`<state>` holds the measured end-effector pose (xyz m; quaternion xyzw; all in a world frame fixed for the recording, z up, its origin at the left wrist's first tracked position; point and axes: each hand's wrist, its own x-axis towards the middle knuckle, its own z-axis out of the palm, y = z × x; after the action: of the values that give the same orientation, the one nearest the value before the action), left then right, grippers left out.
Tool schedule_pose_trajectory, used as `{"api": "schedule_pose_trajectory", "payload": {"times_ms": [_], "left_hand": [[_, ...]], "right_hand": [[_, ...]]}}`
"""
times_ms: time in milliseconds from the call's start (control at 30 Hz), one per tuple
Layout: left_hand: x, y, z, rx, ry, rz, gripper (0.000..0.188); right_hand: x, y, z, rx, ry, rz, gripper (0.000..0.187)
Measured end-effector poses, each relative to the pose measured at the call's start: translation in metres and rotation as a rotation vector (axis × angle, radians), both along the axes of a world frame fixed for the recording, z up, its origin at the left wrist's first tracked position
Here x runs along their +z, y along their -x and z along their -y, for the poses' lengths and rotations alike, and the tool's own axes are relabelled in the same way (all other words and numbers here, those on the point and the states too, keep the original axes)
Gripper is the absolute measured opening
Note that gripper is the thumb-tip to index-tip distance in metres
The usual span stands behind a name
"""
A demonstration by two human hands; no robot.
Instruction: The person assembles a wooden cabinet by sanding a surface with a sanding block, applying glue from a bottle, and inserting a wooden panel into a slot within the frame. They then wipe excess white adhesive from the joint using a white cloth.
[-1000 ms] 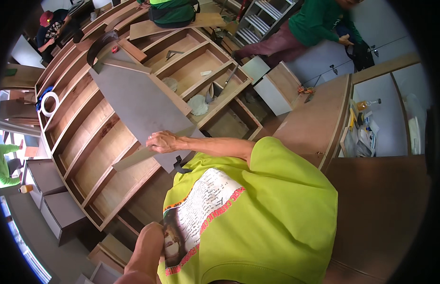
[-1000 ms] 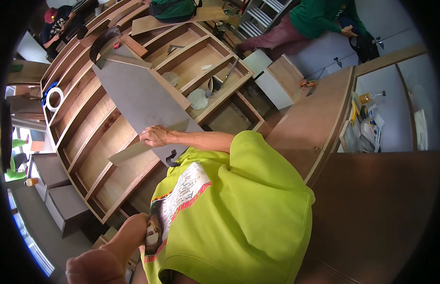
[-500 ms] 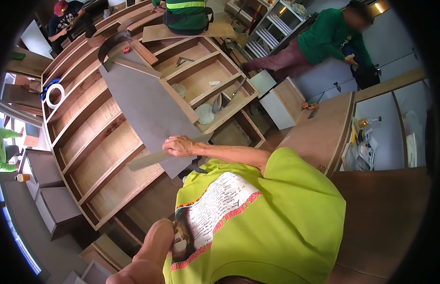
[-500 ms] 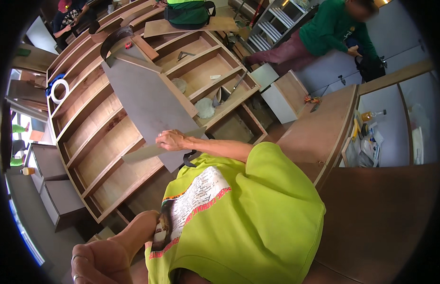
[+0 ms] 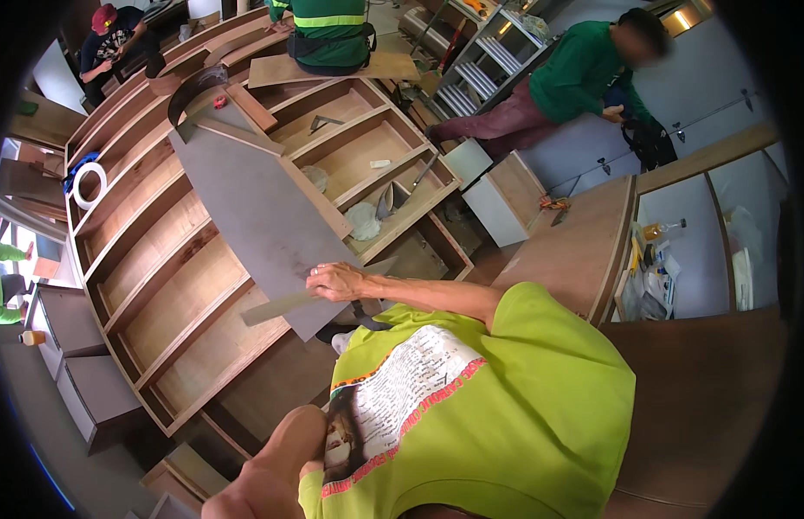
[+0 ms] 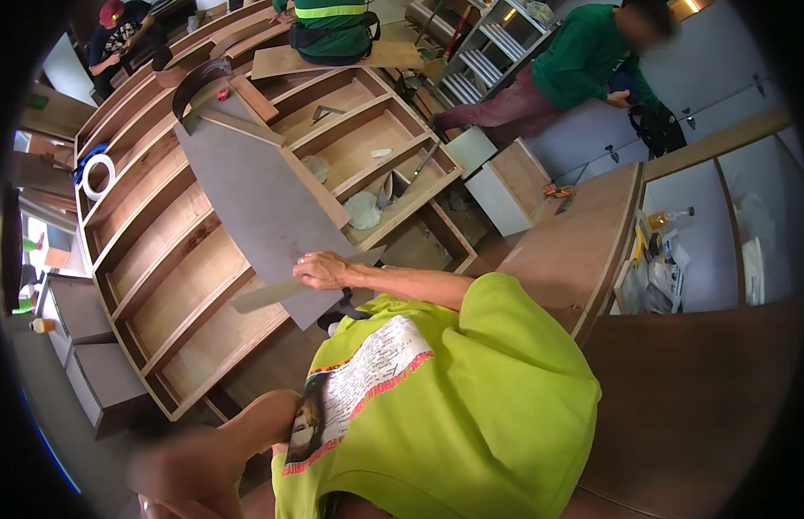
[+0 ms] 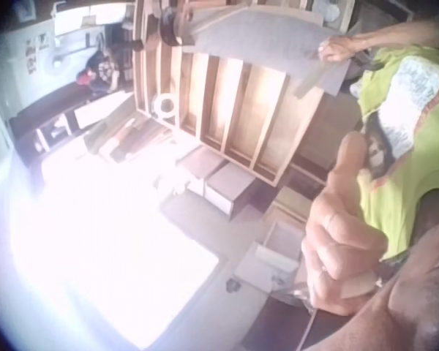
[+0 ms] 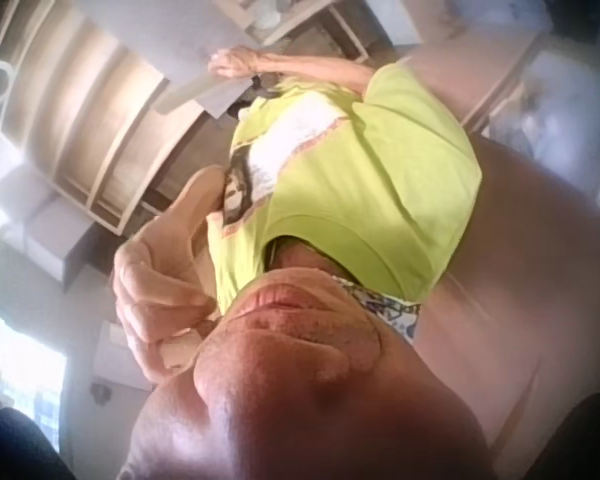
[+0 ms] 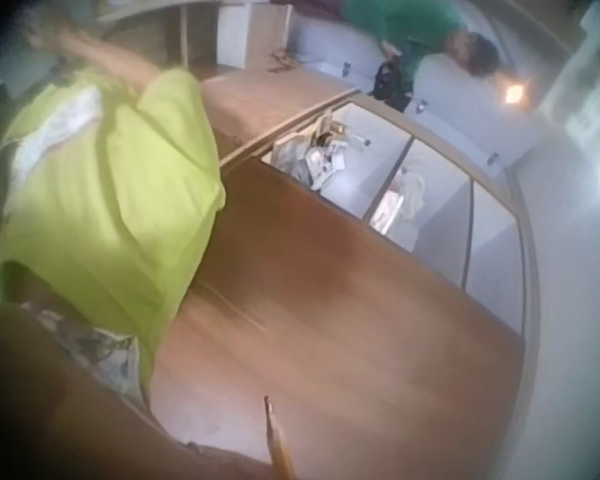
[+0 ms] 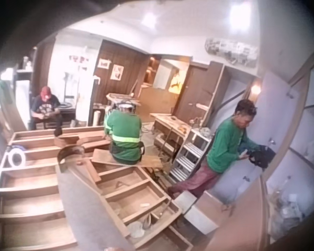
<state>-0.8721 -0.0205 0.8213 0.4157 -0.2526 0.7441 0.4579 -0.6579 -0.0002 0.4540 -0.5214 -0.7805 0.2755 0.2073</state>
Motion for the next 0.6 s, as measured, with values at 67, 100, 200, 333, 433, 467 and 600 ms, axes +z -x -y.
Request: {"api": "schedule_pose_trajectory", "payload": {"times_ms": [67, 100, 200, 333, 433, 467, 600], "left_hand": [[-0.007, -0.009, -0.002, -0.001, 0.031, 0.106, 0.042], [-0.005, 0.017, 0.000, -0.317, 0.577, -0.330, 0.027], [-0.047, 0.007, -0.012, 0.135, 0.769, -1.045, 0.010], [-0.182, -0.084, -0.055, 0.291, 0.660, -1.272, 0.020], [-0.246, -0.128, -0.059, 0.315, 0.642, -1.574, 0.026], [-0.263, -0.142, -0.054, 0.354, 0.604, -1.690, 0.028], [-0.321, -0.195, -0.035, 0.564, 0.174, -2.226, 0.037]], "right_hand": [[-0.004, -0.008, 0.000, 0.013, -0.012, -0.015, 0.014], [-0.006, -0.023, 0.009, -0.008, -0.005, -0.019, 0.014], [0.004, -0.038, 0.006, 0.049, -0.012, -0.023, 0.014], [0.003, -0.070, 0.001, 0.139, 0.009, 0.006, 0.013], [0.003, -0.101, -0.002, 0.198, 0.026, -0.006, 0.013], [0.000, -0.116, 0.000, 0.180, 0.025, -0.023, 0.014], [-0.012, -0.182, -0.004, 0.216, 0.076, -0.026, 0.017]]}}
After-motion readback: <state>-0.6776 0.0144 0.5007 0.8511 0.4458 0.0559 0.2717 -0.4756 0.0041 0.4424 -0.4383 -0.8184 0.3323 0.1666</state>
